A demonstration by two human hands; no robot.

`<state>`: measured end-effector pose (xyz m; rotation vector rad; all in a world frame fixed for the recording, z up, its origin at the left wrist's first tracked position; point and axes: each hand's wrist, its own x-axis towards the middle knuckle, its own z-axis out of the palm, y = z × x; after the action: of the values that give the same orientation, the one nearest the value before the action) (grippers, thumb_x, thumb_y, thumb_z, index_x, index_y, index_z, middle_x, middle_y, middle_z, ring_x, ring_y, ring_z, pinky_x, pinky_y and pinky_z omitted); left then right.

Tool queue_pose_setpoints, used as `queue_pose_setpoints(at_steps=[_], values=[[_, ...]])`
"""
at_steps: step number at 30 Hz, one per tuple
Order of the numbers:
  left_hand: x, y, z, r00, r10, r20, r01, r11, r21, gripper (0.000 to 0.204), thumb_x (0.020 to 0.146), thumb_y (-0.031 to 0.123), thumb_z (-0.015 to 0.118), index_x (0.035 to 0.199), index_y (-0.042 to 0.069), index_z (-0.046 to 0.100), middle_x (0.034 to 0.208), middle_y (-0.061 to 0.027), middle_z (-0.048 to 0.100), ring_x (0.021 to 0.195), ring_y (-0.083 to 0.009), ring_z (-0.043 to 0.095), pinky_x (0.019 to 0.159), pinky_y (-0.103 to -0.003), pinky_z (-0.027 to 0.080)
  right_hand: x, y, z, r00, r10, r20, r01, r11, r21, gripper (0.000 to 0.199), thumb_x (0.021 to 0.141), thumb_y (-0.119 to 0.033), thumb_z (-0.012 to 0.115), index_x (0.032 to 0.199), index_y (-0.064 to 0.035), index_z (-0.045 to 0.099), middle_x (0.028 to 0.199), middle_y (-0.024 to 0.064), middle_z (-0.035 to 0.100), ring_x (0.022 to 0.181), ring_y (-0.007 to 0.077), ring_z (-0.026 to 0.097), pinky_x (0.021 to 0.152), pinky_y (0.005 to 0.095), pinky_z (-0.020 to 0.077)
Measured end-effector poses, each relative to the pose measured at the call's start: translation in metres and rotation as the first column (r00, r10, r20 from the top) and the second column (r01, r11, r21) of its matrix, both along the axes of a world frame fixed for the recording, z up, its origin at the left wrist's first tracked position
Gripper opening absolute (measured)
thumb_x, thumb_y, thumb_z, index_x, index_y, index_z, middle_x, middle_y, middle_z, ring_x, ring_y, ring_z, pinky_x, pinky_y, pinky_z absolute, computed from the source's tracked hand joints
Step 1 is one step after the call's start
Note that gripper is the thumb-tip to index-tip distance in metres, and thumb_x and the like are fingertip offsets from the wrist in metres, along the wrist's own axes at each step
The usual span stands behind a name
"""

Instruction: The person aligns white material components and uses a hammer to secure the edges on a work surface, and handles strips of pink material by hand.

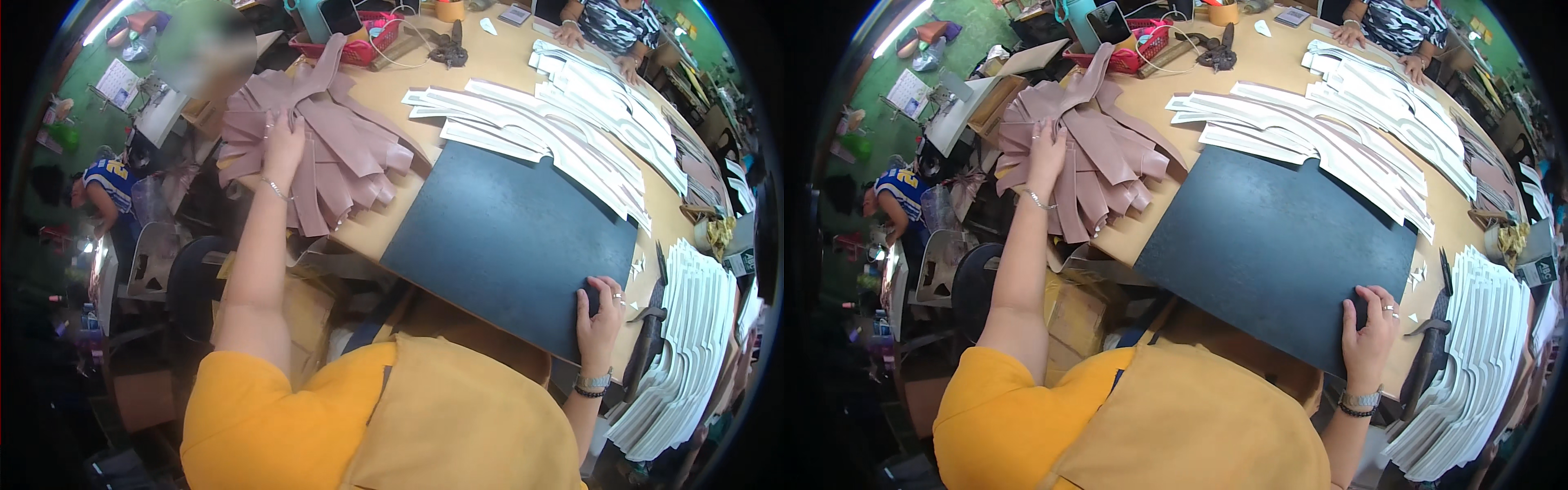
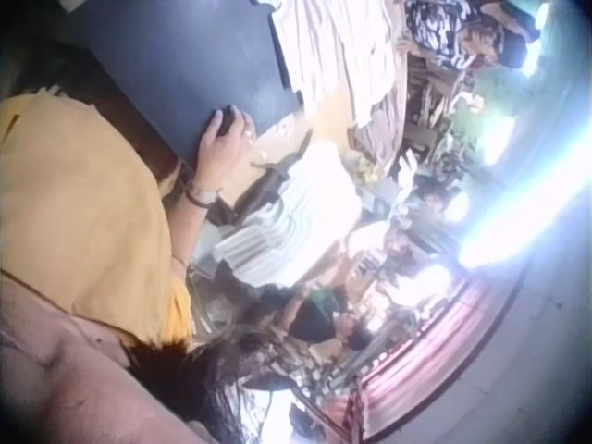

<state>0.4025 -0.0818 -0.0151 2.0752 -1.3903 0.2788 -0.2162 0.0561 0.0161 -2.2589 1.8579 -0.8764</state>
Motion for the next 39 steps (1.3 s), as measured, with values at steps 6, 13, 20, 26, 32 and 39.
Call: queue_pose_setpoints(at_steps=[6, 13, 20, 26, 32, 39], values=[[-0.005, 0.021, 0.045, 0.981, -0.014, -0.195, 0.034, 0.995, 0.097, 0.057, 0.082, 0.028, 0.072, 0.13, 0.002, 0.058, 0.129, -0.0234, 0.06, 0.123, -0.0333, 0.057, 0.104, -0.038, 0.044, 0.0, -0.001, 0.0, 1.0, -0.011, -0.026, 0.011, 1.0, -0.007, 0.022, 0.085, -0.011, 0.071, 0.104, -0.0027, 0.065, 0.109, 0.0146, 0.062, 0.103, 0.0333, 0.057, 0.091, 0.0426, 0.0439], [0.004, 0.038, 0.026, 0.742, -0.185, -0.644, -0.024, 0.953, -0.302, 0.05, 0.092, 0.017, 0.064, 0.137, -0.003, 0.052, 0.138, -0.0162, 0.055, 0.126, -0.0231, 0.052, 0.106, -0.033, 0.04, 0.001, -0.001, 0.0, 1.0, -0.017, -0.019, 0.016, 1.0, -0.016, 0.022, 0.085, -0.012, 0.071, 0.104, -0.0033, 0.065, 0.108, 0.0139, 0.062, 0.102, 0.033, 0.057, 0.09, 0.0419, 0.0435], [-0.03, -0.052, 0.032, 0.604, -0.307, -0.736, -0.13, 0.873, -0.471, 0.041, 0.094, 0.015, 0.054, 0.126, -0.01, 0.055, 0.114, -0.0138, 0.063, 0.106, -0.0203, 0.058, 0.092, -0.034, 0.046, -0.001, 0.0, 0.001, 0.999, -0.023, -0.025, 0.023, 1.0, -0.013, 0.021, 0.085, -0.011, 0.071, 0.103, -0.0029, 0.065, 0.108, 0.0142, 0.062, 0.102, 0.0331, 0.058, 0.089, 0.0425, 0.0439], [-0.012, -0.1, 0.043, 0.936, 0.002, -0.351, 0.093, 0.963, 0.252, 0.041, 0.088, 0.019, 0.06, 0.122, -0.004, 0.061, 0.088, -0.0103, 0.07, 0.074, -0.0183, 0.062, 0.067, -0.033, 0.05, 0.001, -0.002, 0.001, 0.999, -0.025, -0.026, 0.025, 1.0, -0.014, 0.021, 0.085, -0.011, 0.071, 0.104, -0.003, 0.065, 0.108, 0.0144, 0.062, 0.103, 0.0331, 0.058, 0.09, 0.0424, 0.0439], [-0.021, -0.019, 0.062, 0.932, -0.142, -0.333, 0.121, 0.989, -0.083, 0.05, 0.094, 0.027, 0.058, 0.132, -0.005, 0.054, 0.11, -0.0232, 0.068, 0.097, -0.0341, 0.067, 0.087, -0.04, 0.051, 0.002, 0.0, 0.004, 0.999, -0.036, -0.037, 0.036, 0.999, 0.002, 0.022, 0.084, -0.011, 0.071, 0.104, -0.0031, 0.065, 0.107, 0.0148, 0.062, 0.102, 0.0337, 0.058, 0.09, 0.0421, 0.0444], [-0.022, 0.056, 0.034, 0.968, -0.039, -0.248, 0.079, 0.985, 0.153, 0.067, 0.083, 0.039, 0.075, 0.134, 0.0, 0.056, 0.108, -0.0188, 0.067, 0.094, -0.0252, 0.066, 0.083, -0.035, 0.051, 0.05, -0.051, 0.03, 0.967, 0.244, 0.074, -0.246, 0.969, 0.023, 0.026, 0.083, -0.014, 0.073, 0.106, -0.0051, 0.064, 0.106, 0.0144, 0.064, 0.101, 0.0337, 0.06, 0.086, 0.0421, 0.046]])
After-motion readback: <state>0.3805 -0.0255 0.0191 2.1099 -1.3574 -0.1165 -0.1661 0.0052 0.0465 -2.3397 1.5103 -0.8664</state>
